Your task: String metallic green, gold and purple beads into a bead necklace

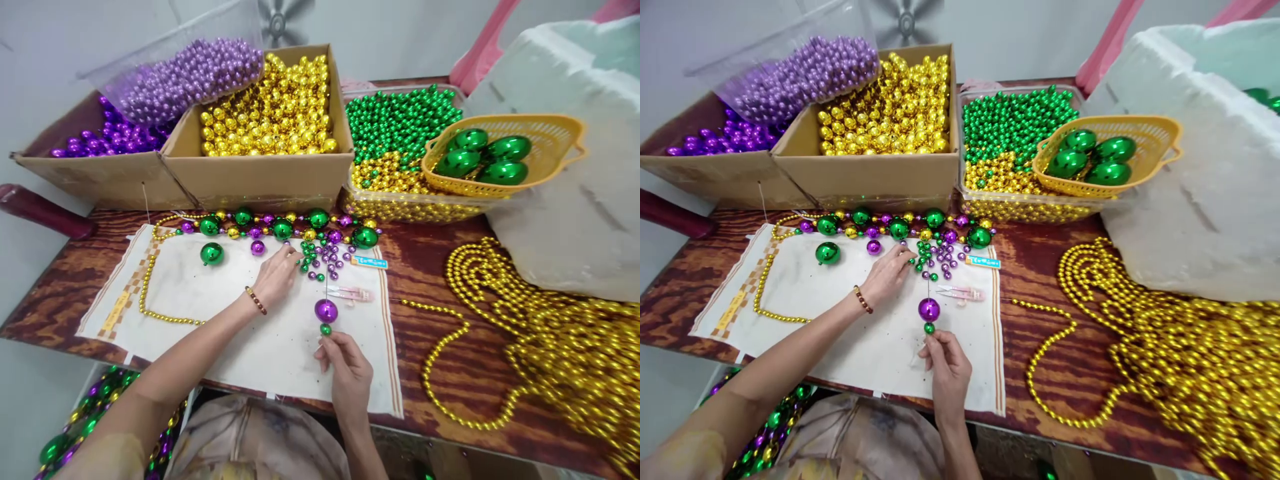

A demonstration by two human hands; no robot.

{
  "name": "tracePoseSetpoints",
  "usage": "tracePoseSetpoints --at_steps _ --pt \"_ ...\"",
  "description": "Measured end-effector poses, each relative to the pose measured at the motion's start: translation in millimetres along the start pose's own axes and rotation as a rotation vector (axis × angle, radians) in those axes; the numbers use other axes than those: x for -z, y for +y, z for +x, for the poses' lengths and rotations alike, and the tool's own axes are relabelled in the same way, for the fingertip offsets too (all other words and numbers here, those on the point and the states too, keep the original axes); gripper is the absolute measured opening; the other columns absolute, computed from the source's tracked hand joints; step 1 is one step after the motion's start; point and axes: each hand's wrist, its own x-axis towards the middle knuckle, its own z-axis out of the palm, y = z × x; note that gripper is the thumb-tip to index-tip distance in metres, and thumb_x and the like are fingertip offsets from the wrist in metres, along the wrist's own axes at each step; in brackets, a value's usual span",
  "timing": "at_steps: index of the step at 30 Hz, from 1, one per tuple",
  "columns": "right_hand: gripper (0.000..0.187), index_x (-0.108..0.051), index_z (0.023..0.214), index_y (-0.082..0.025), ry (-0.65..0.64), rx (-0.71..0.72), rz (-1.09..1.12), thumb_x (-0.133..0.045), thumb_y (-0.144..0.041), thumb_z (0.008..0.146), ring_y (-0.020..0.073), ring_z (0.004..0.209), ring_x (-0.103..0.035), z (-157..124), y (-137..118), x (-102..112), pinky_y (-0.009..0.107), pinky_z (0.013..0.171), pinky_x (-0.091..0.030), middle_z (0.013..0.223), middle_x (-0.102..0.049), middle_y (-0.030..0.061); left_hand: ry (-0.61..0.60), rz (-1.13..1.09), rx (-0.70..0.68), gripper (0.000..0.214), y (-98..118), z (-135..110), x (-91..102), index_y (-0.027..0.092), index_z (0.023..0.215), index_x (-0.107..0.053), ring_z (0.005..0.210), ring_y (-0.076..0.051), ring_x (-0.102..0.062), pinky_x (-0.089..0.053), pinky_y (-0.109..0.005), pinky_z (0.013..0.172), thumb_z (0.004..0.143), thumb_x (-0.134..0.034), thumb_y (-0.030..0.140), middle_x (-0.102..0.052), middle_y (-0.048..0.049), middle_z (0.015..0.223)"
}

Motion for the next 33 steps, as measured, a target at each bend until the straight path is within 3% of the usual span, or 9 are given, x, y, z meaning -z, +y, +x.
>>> tracePoseSetpoints --at_steps 7,13,15,18,20,22,28,31,33 --pt "0.024 -0.067 0.079 -0.017 0.033 -0.022 0.059 -0.072 -0.039 0.084 0.0116 0.048 -0.049 -1.8 10.2 7.3 0.022 0.046 -0.042 0.056 -0.060 -0.0003 0.040 0.251 -0.136 0.023 26.6 55.9 0.3 0.017 0.104 -0.068 0.093 -0.021 -0.060 -0.048 -0.030 0.075 0.098 -0.046 0.015 -0.065 -0.0098 0.103" --pt "0.027 -0.065 0.075 -0.017 0.030 0.017 0.092 -0.068 -0.041 0.089 0.0113 0.048 -0.049 -6.7 17.5 12.5 0.022 0.046 -0.042 0.055 -0.055 -0.0015 0.154 0.299 -0.400 0.028 84.7 130.1 9.6 0.015 0.105 -0.068 0.093 -0.019 -0.060 -0.048 -0.030 0.082 0.102 -0.040 0.018 -0.067 -0.0100 0.100" --pt "0.029 -0.065 0.074 -0.017 0.061 0.004 0.122 -0.068 -0.043 0.089 0.0108 0.048 -0.048 -8.2 18.7 11.2 0.021 0.046 -0.041 0.057 -0.054 -0.0020 0.169 0.345 -0.417 0.030 104.9 162.6 17.5 0.014 0.106 -0.068 0.098 -0.022 -0.061 -0.048 -0.033 0.085 0.101 -0.039 0.016 -0.068 -0.0121 0.102" --pt "0.035 -0.064 0.071 -0.018 0.112 -0.023 0.161 -0.070 -0.048 0.086 0.0101 0.047 -0.046 -9.9 21.8 8.7 0.021 0.045 -0.038 0.056 -0.052 -0.0026 -0.030 0.473 -0.315 0.035 124.6 215.7 22.9 0.010 0.108 -0.070 0.103 -0.026 -0.063 -0.049 -0.036 0.084 0.096 -0.038 0.005 -0.069 -0.0168 0.106" --pt "0.038 -0.062 0.069 -0.018 0.126 -0.043 0.163 -0.070 -0.052 0.085 0.0097 0.045 -0.044 -10.6 26.4 8.5 0.021 0.044 -0.037 0.053 -0.051 -0.0030 -0.166 0.518 -0.261 0.038 129.0 246.2 19.1 0.010 0.108 -0.072 0.106 -0.027 -0.065 -0.050 -0.036 0.084 0.091 -0.040 0.000 -0.070 -0.0186 0.107" --pt "0.040 -0.062 0.069 -0.018 0.135 -0.067 0.152 -0.069 -0.055 0.084 0.0095 0.043 -0.042 -11.0 32.3 9.4 0.022 0.044 -0.036 0.050 -0.050 -0.0035 -0.225 0.524 -0.255 0.036 128.6 267.3 10.6 0.011 0.105 -0.074 0.109 -0.028 -0.065 -0.050 -0.036 0.087 0.087 -0.046 0.000 -0.071 -0.0185 0.109" --pt "0.041 -0.061 0.071 -0.019 0.097 -0.095 0.155 -0.065 -0.057 0.087 0.0093 0.043 -0.040 -12.4 36.9 11.6 0.021 0.043 -0.034 0.051 -0.049 -0.0045 -0.267 0.494 -0.242 0.031 126.2 286.3 -11.0 0.010 0.102 -0.076 0.112 -0.031 -0.065 -0.049 -0.039 0.092 0.084 -0.053 0.000 -0.070 -0.0205 0.113" --pt "0.036 -0.060 0.072 -0.019 0.086 -0.065 0.161 -0.064 -0.050 0.090 0.0101 0.047 -0.044 -12.7 27.8 13.1 0.022 0.046 -0.037 0.055 -0.050 -0.0038 -0.250 0.461 -0.221 0.031 129.0 284.8 -3.3 0.008 0.108 -0.073 0.111 -0.031 -0.064 -0.048 -0.040 0.092 0.086 -0.052 0.002 -0.068 -0.0212 0.115" --pt "0.030 -0.060 0.073 -0.019 0.066 -0.040 0.158 -0.065 -0.043 0.090 0.0107 0.049 -0.047 -12.1 21.1 14.8 0.022 0.049 -0.039 0.056 -0.051 -0.0035 -0.176 0.298 -0.228 0.026 128.2 273.0 9.7 0.008 0.108 -0.071 0.107 -0.028 -0.065 -0.049 -0.039 0.090 0.087 -0.055 0.005 -0.069 -0.0190 0.111"
